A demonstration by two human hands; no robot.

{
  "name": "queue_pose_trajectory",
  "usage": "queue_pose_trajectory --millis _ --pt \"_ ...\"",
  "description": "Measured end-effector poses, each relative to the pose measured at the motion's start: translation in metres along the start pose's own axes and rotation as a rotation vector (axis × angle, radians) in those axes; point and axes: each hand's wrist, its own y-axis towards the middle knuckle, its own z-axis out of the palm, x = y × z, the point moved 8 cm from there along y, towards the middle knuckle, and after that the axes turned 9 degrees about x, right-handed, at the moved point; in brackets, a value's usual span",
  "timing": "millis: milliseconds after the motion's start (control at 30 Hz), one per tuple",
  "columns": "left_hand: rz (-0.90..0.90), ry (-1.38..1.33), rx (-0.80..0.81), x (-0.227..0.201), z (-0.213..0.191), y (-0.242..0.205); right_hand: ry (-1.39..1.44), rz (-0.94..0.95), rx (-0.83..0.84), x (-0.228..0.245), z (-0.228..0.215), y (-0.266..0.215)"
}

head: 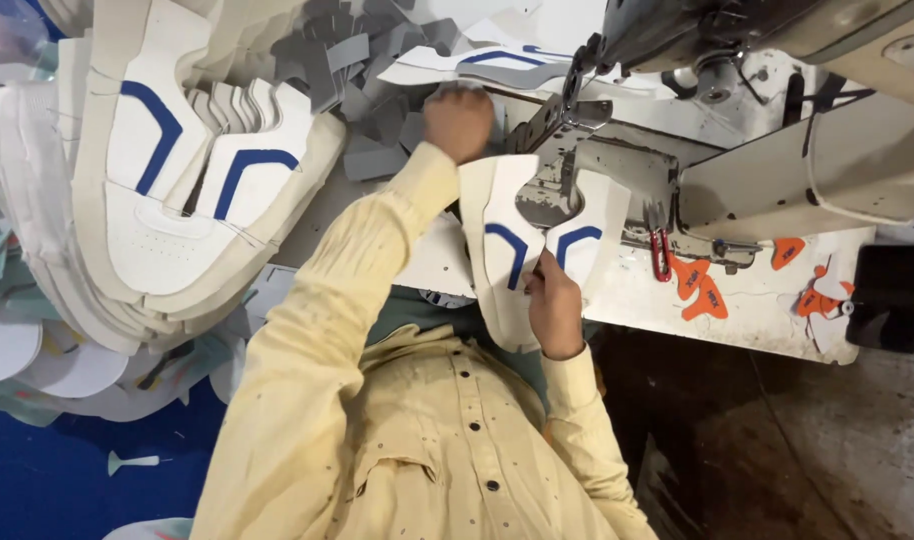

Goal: The person sews white shoe parts with blue accents using a sewing machine. They repeatedly pick up a shoe part, place a gray insert, sew the part, and trim the thread with scissors. The finished parts are stacked on the table.

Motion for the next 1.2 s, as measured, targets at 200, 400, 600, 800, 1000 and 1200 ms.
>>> queue_pose_trajectory --millis 200,400,600,800,1000,1200 --pt "-0.167 -0.539 -0.299 0.024 -0.198 -0.118 0.264 0.109 -0.001 -0.002 -0.003 0.009" --pt "-0.511 -1.789 0.046 0.038 -0.149 -0.199 0.340 0.062 0.085 0.005 -0.011 0.028" --pt "-0.467 -1.904 0.135 -0.007 -0.120 -0.212 0.505 0.088 0.173 0.019 -0.016 0.037" --pt "-0.332 -1.762 0.070 -0.024 -0.138 -0.191 0.610 0.122 0.226 0.020 -0.017 0.038" --pt "-0.469 -1.853 0.173 -0.028 -0.103 -0.205 0.648 0.127 0.252 0.018 -0.013 0.038" --pt "-0.445 -1.771 0.137 -0.027 -0.110 -0.202 0.745 0.150 0.323 0.026 -0.013 0.039"
